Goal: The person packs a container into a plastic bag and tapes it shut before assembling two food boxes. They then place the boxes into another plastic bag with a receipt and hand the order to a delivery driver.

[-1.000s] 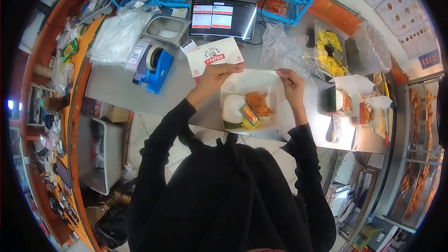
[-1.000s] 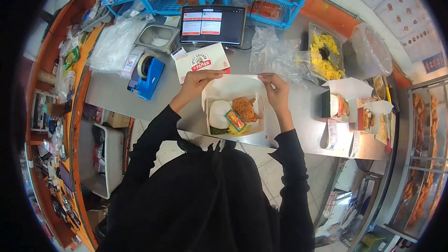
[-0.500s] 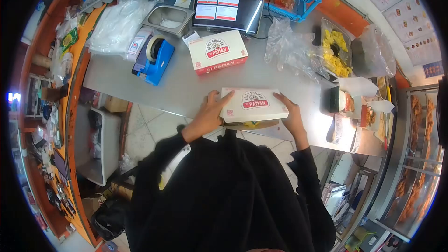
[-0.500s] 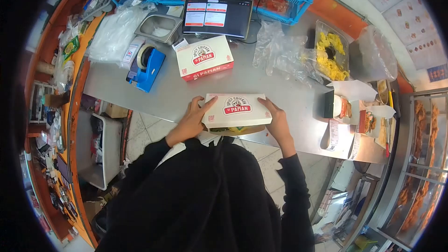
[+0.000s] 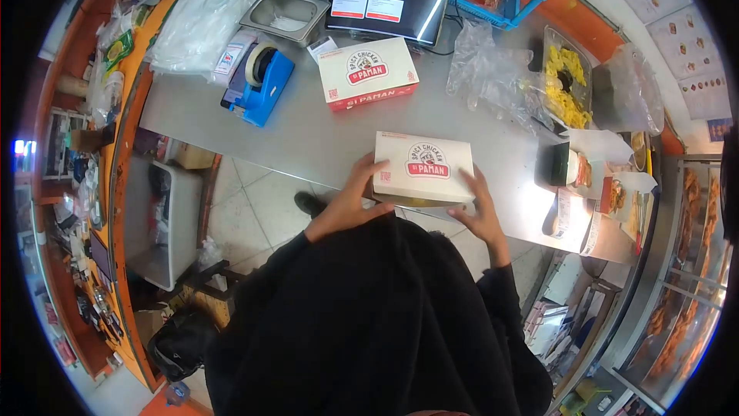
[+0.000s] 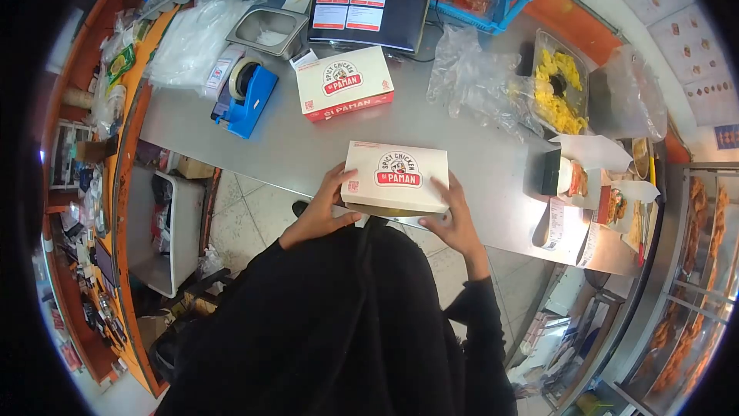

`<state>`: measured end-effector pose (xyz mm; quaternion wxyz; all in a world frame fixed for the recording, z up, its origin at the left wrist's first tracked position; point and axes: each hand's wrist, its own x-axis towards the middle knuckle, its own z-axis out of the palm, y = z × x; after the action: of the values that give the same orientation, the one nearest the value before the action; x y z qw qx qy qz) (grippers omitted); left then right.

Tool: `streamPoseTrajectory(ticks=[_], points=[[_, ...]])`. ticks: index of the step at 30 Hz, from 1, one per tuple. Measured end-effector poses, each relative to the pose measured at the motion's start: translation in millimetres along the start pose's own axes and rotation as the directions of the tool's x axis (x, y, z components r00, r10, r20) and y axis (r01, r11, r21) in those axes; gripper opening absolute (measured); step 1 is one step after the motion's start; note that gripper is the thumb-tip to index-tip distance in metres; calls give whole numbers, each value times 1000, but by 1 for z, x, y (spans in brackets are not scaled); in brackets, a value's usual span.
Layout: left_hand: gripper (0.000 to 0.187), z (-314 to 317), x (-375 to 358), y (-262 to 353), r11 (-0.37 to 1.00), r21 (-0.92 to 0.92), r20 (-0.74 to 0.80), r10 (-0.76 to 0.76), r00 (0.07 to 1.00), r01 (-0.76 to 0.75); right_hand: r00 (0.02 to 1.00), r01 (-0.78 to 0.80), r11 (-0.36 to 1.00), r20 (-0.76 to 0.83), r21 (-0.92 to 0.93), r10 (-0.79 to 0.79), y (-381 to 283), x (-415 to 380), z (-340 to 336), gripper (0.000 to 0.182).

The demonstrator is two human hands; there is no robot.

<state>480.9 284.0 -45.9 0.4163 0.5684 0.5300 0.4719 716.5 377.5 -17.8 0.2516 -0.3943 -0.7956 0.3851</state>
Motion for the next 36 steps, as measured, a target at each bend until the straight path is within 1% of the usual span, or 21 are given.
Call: streamPoseTrajectory(ticks=[1,2,4,8,10,12,13,14,18,20,21,22,23,24,26,27,29,30,32,33,36], points=[[56,0,-3,0,991,-126,42,47,998,-42,986,-58,995,159,86,44,0,-4,-6,47],[56,1,-5,-3,991,-126,42,42,998,-36,986,-62,994,163,88,47,7,-6,-4,47],[49,5,-7,-14,940,335,82,34,996,-60,972,-109,994,210,6,105,29,-11,8,53],[43,-1,-4,-18,891,442,31,102,994,-105,992,76,979,113,-187,-56,14,-11,19,55],[37,-9,2,-13,638,706,167,272,948,-308,993,73,978,105,-197,-53,26,-13,34,55],[34,-14,2,-31,638,661,203,354,913,-395,993,72,975,108,-208,-51,27,-12,42,54],[32,-18,3,-39,623,617,234,438,868,-481,988,155,920,70,-359,-139,22,-6,46,50],[32,-24,2,-45,621,628,223,434,873,-470,971,226,836,43,-500,-236,16,1,53,46],[26,-50,4,-54,645,612,99,510,854,-457,988,129,720,25,-682,-154,-55,35,79,38],[27,-58,3,-63,637,622,83,524,848,-455,980,197,961,33,-194,-195,-87,60,117,33],[27,-57,2,-75,893,341,-75,336,939,-293,985,113,989,119,92,-123,-109,74,139,29],[26,-61,2,-89,995,-8,-153,96,984,-99,972,-3,934,220,358,-81,-130,89,165,26],[23,-69,1,-105,836,343,104,419,902,-428,973,8,935,212,356,-89,-144,104,196,26],[23,-80,3,-101,830,345,107,430,897,-439,997,-19,929,77,368,-10,-153,119,234,23],[33,-103,4,-86,519,615,270,569,777,-593,969,-74,912,-187,403,161,-155,149,297,24],[33,-110,4,-85,482,622,285,595,752,-617,968,-73,916,-191,395,160,-146,165,317,24],[33,-118,2,-86,500,574,278,626,729,-648,926,-274,839,-105,471,362,-132,190,348,31],[33,-121,1,-88,508,553,268,642,719,-660,927,-273,846,-110,459,359,-136,194,348,31],[33,-124,-2,-92,524,521,252,660,708,-674,872,-401,710,3,579,490,-152,188,334,32],[33,-126,-3,-93,530,509,244,666,705,-678,898,-279,817,-164,505,408,-161,176,331,31],[33,-127,-2,-96,536,482,225,689,689,-693,887,-250,837,-232,486,400,-157,136,349,30]])
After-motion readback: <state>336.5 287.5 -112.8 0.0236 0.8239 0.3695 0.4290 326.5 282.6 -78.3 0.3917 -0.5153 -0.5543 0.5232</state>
